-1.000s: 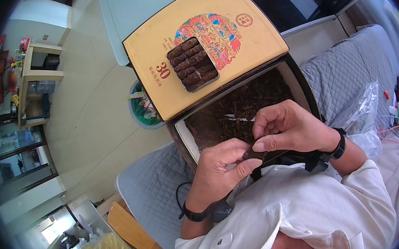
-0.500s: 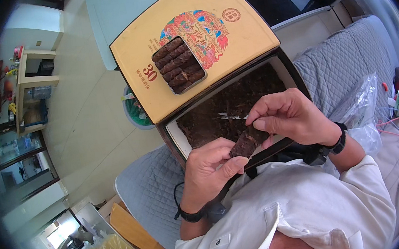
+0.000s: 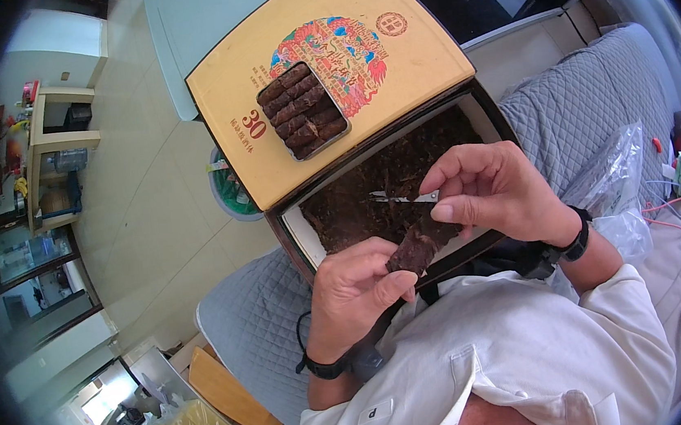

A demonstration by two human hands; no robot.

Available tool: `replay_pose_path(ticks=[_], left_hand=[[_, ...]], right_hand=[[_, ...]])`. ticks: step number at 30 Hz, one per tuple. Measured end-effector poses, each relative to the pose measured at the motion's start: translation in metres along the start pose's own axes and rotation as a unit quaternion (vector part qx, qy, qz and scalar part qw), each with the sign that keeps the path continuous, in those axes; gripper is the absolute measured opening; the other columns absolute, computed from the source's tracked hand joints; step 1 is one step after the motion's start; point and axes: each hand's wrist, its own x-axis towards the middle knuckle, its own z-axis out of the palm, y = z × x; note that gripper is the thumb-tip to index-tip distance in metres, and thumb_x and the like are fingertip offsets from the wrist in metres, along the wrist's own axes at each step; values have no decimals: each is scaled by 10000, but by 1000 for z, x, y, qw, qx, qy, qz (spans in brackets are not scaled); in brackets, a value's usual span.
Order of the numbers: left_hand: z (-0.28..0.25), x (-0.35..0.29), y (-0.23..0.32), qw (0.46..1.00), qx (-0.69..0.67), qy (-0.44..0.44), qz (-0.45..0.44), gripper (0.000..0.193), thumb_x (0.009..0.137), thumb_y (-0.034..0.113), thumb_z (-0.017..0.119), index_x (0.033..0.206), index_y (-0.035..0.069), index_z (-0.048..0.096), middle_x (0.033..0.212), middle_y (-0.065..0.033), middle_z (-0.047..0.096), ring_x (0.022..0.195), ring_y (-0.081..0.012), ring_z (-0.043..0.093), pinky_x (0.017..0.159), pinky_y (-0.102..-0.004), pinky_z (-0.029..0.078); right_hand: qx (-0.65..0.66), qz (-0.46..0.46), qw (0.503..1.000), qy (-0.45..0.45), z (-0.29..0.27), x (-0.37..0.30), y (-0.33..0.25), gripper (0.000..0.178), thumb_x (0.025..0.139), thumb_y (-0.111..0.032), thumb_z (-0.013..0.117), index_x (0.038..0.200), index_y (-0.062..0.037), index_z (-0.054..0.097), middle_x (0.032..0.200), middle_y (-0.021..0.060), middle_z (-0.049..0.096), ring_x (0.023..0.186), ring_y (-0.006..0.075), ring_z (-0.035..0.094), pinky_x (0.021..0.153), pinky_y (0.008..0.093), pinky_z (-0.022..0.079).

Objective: The person trims the ends of small cigar-like rods using scissors and places them into a compartmented tray. They repeatedly pick up rods, cut the ends, and arrange the trimmed pieces in the tray.

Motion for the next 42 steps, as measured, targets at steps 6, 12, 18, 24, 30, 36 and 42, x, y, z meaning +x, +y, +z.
replay_pose_path(ticks=[6,12,18,24,30,36,42], left_hand=[[-2,-4,-2,999,-32,-5,4,216,928,136,748,769,-8,727,882,-68,688,765,-130,628,679,-259,483],[-4,-5,-3,999,-20,-2,30,253,916,180,770,826,-53,735,918,-130,691,732,-169,665,658,-278,527],[0,-2,6,1000,6,-6,23,209,907,148,773,825,-40,731,898,-96,688,750,-154,648,660,-271,504],[2,-2,2,998,26,-26,45,187,895,135,783,853,-34,713,883,-82,683,728,-152,634,641,-273,487],[-2,-2,4,997,56,-24,55,163,901,116,776,868,-39,740,930,-100,699,758,-142,651,659,-263,513],[-1,-3,5,999,19,-2,32,179,909,122,762,808,-23,732,897,-79,698,745,-149,642,665,-270,492],[-3,-6,4,1000,-17,5,14,204,917,138,759,775,-8,736,910,-77,699,768,-143,638,686,-266,485]], right_hand=[[70,-3,998,9,2,-1,5,179,980,-64,685,1126,34,653,842,26,690,656,44,645,583,187,540],[48,-8,999,-11,-3,-2,4,168,985,-56,675,1124,37,654,856,25,690,664,50,639,618,192,549],[85,-10,995,-44,2,-2,6,261,1003,-146,673,1187,33,627,969,41,665,811,61,629,672,207,556],[98,67,983,-140,16,0,4,427,1004,-228,684,1316,32,550,990,69,680,827,73,634,645,207,545],[72,101,984,-130,10,-3,2,236,964,-159,731,1071,45,678,795,30,707,668,64,655,604,201,542],[94,102,986,-92,0,-5,-2,187,978,-137,708,966,48,689,788,77,739,656,129,724,563,228,570],[108,95,989,-40,0,-4,-6,188,976,-142,712,953,44,700,772,72,729,629,108,704,543,209,551]])
